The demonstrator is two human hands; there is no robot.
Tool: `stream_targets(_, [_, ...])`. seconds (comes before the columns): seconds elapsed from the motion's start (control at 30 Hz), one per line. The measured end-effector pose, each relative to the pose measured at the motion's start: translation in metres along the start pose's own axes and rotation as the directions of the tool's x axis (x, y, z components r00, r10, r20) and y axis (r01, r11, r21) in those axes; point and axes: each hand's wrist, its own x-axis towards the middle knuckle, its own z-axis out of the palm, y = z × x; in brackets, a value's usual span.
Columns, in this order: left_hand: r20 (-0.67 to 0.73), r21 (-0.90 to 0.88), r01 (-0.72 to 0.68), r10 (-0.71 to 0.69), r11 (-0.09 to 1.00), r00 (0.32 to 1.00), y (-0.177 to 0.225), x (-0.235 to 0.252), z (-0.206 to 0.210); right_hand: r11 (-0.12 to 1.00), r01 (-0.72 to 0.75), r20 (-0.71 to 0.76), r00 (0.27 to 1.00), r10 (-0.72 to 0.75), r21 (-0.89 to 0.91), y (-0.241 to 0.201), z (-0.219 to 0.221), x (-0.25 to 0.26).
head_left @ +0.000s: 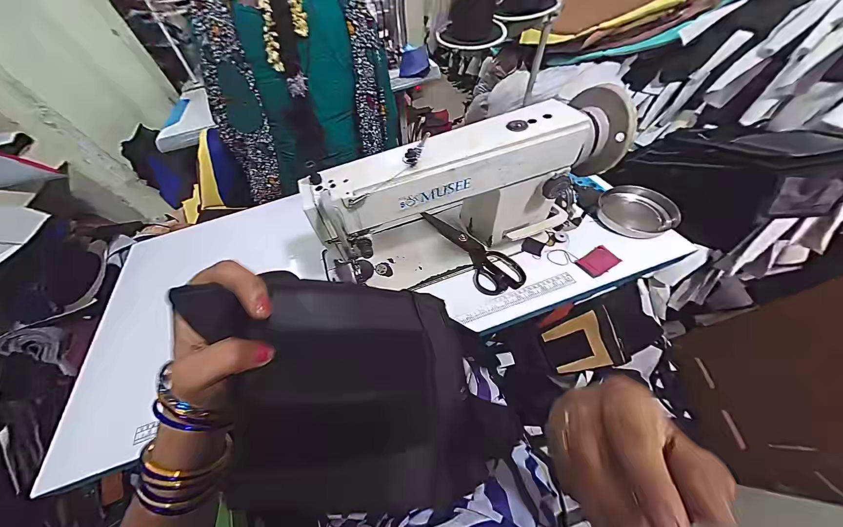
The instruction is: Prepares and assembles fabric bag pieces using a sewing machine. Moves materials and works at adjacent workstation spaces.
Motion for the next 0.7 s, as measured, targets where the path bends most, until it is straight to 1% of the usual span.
stream_targets(0.03, [0.074, 0.006, -0.028, 0.027, 1.000, 0.997, 0.012, -0.004, -0.010, 0.972, 0.003, -0.063, 0.998, -0.018, -0.237, 0.003, -0.014, 0.014])
stream_targets(0.07, [0.132, 0.050, -0.069, 0.062, 0.996, 0.989, 0.024, -0.010, -0.017, 0.853, -0.039, -0.078, 0.997, -0.002, -0.520, 0.013, -0.030, 0.029])
stream_targets(0.1, [0.170, 0.129, -0.119, 0.096, 0.984, 0.981, 0.036, -0.016, -0.020, 0.681, -0.100, -0.039, 0.994, 0.105, -0.725, 0.029, -0.046, 0.044])
stream_targets(0.13, [0.180, 0.210, -0.154, 0.117, 0.966, 0.977, 0.047, -0.021, -0.022, 0.546, -0.146, 0.001, 0.966, 0.260, -0.825, 0.048, -0.060, 0.056])
stream_targets(0.17, [0.199, 0.267, -0.186, 0.135, 0.946, 0.971, 0.055, -0.027, -0.030, 0.492, -0.202, 0.037, 0.901, 0.433, -0.847, 0.066, -0.072, 0.063])
stream_targets(0.2, [0.204, 0.312, -0.203, 0.144, 0.928, 0.968, 0.061, -0.034, -0.046, 0.474, -0.263, 0.077, 0.807, 0.585, -0.841, 0.081, -0.083, 0.069])
stream_targets(0.23, [0.173, 0.361, -0.165, 0.108, 0.918, 0.979, 0.068, -0.046, -0.070, 0.450, -0.318, 0.106, 0.709, 0.697, -0.834, 0.094, -0.092, 0.071])
stream_targets(0.27, [0.097, 0.412, -0.080, 0.044, 0.908, 0.994, 0.075, -0.062, -0.097, 0.414, -0.368, 0.105, 0.629, 0.770, -0.833, 0.104, -0.099, 0.071])
stream_targets(0.3, [-0.044, 0.464, 0.044, -0.027, 0.885, 0.999, 0.079, -0.082, -0.126, 0.373, -0.422, 0.071, 0.579, 0.812, -0.826, 0.110, -0.108, 0.071])
stream_targets(0.33, [-0.183, 0.527, 0.192, -0.110, 0.828, 0.977, 0.076, -0.109, -0.159, 0.345, -0.491, 0.006, 0.568, 0.823, -0.800, 0.113, -0.118, 0.070])
stream_targets(0.37, [-0.332, 0.603, 0.374, -0.205, 0.705, 0.921, 0.070, -0.133, -0.184, 0.342, -0.574, -0.087, 0.591, 0.802, -0.744, 0.116, -0.129, 0.070])
stream_targets(0.4, [-0.457, 0.681, 0.560, -0.323, 0.472, 0.829, 0.062, -0.148, -0.193, 0.338, -0.663, -0.216, 0.608, 0.764, -0.669, 0.121, -0.137, 0.073])
stream_targets(0.43, [-0.518, 0.709, 0.656, -0.441, 0.259, 0.734, 0.049, -0.153, -0.189, 0.336, -0.725, -0.346, 0.614, 0.709, -0.601, 0.131, -0.144, 0.077])
stream_targets(0.47, [-0.544, 0.721, 0.679, -0.490, 0.142, 0.681, 0.027, -0.156, -0.176, 0.324, -0.751, -0.457, 0.624, 0.635, -0.576, 0.144, -0.150, 0.082])
stream_targets(0.5, [-0.529, 0.741, 0.663, -0.517, 0.105, 0.673, 0.000, -0.155, -0.149, 0.281, -0.752, -0.540, 0.635, 0.553, -0.597, 0.157, -0.157, 0.088])
stream_targets(0.53, [-0.453, 0.792, 0.596, -0.528, 0.132, 0.718, -0.028, -0.153, -0.117, 0.218, -0.742, -0.594, 0.647, 0.479, -0.634, 0.168, -0.163, 0.095])
stream_targets(0.57, [-0.359, 0.832, 0.522, -0.537, 0.187, 0.763, -0.056, -0.150, -0.085, 0.152, -0.725, -0.623, 0.663, 0.415, -0.671, 0.178, -0.169, 0.102])
stream_targets(0.6, [-0.285, 0.834, 0.495, -0.575, 0.246, 0.767, -0.081, -0.147, -0.055, 0.098, -0.698, -0.626, 0.687, 0.369, -0.709, 0.186, -0.176, 0.106])
stream_targets(0.63, [-0.245, 0.820, 0.502, -0.626, 0.274, 0.741, -0.102, -0.148, -0.033, 0.051, -0.672, -0.619, 0.706, 0.342, -0.739, 0.191, -0.180, 0.109])
stream_targets(0.67, [-0.242, 0.817, 0.512, -0.649, 0.264, 0.721, -0.119, -0.153, -0.020, 0.014, -0.648, -0.610, 0.722, 0.326, -0.761, 0.194, -0.179, 0.111])
stream_targets(0.7, [-0.280, 0.826, 0.511, -0.615, 0.238, 0.738, -0.130, -0.158, -0.017, -0.020, -0.628, -0.602, 0.735, 0.313, -0.778, 0.196, -0.174, 0.114])
